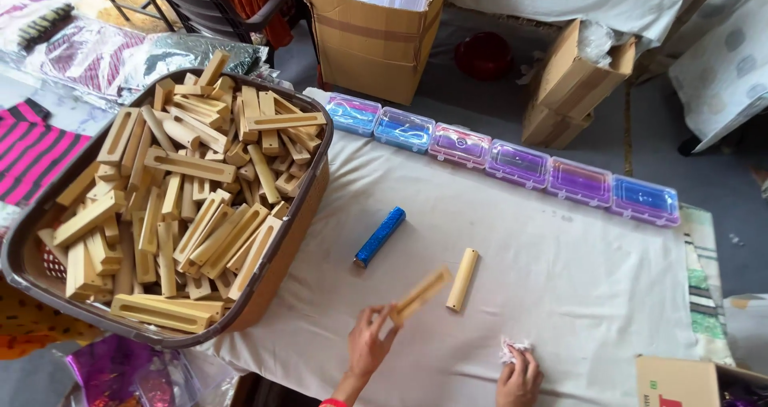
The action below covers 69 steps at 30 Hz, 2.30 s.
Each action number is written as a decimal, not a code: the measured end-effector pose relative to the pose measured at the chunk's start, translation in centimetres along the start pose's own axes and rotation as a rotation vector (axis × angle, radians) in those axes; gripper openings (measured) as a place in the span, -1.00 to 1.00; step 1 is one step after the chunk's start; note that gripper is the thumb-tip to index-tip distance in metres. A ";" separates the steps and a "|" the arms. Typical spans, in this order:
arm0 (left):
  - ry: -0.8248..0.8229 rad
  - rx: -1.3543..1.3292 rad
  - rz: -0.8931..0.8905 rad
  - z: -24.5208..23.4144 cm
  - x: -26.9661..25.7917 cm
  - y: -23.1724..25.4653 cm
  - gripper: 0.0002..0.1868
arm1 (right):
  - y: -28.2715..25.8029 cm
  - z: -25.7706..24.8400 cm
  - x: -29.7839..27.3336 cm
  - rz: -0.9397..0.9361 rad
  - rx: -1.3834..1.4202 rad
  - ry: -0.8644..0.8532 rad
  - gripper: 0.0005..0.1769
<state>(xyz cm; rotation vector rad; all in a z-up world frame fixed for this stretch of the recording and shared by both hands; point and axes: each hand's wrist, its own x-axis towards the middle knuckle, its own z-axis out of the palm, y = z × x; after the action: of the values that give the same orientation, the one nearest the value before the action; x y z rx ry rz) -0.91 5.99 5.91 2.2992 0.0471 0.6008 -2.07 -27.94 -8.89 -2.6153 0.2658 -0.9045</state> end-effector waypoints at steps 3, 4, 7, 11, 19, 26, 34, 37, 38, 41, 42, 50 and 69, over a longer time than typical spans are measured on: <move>0.043 -0.054 -0.450 2.6 1.5 -1.4 -0.42 | -0.4 -0.1 -0.3 0.003 -0.016 -0.006 -0.64; 0.042 -0.057 -0.448 4.1 1.3 -3.1 -0.42 | -0.5 0.0 -0.1 0.003 -0.019 -0.002 -0.64; -0.051 0.180 -0.443 7.2 0.4 -6.7 -0.40 | -0.6 -0.2 -0.2 0.018 -0.053 -0.004 -0.64; -0.057 0.208 -0.439 6.6 1.3 -4.8 -0.27 | -0.5 0.1 0.1 0.049 -0.052 -0.002 -0.64; -0.151 0.026 -0.209 11.4 1.1 1.2 -0.55 | -0.6 -0.3 0.1 0.025 -0.042 -0.018 -0.64; -0.443 -0.008 -0.077 18.4 2.6 1.1 -0.43 | -1.3 -1.6 1.0 0.031 -0.026 -0.100 -0.61; -0.394 -0.364 -0.376 16.0 1.6 -1.2 -0.54 | -0.3 -1.1 0.5 0.035 -0.049 -0.149 -0.62; -0.545 -0.813 -0.859 15.6 -1.4 -3.1 -0.58 | -1.4 -2.3 0.6 0.002 -0.114 -0.170 -0.64; -0.615 -0.910 -0.951 15.1 -2.0 -3.2 -0.57 | -2.3 -3.0 1.1 -0.007 -0.127 -0.166 -0.65; -0.756 -0.987 -1.064 14.6 -4.0 -4.0 -0.56 | -3.5 -4.0 1.1 -0.006 -0.165 -0.184 -0.67; -0.818 -0.971 -1.058 14.8 -4.2 -4.3 -0.56 | -3.6 -3.9 1.3 -0.004 -0.180 -0.183 -0.68; -0.948 -0.961 -1.194 13.5 -3.7 -4.0 -0.52 | -6.4 -4.0 3.6 0.038 0.169 -0.253 -0.75; -0.834 -1.060 -1.151 16.3 -6.2 -6.8 -0.63 | -13.3 -2.8 2.7 -0.187 0.244 -0.563 -0.80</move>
<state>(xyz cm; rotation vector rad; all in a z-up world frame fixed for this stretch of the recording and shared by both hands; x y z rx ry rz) 1.62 -1.14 -11.17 1.0190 0.4724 -0.7748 -0.97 -17.31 -0.10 -2.5595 -0.2258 -0.2033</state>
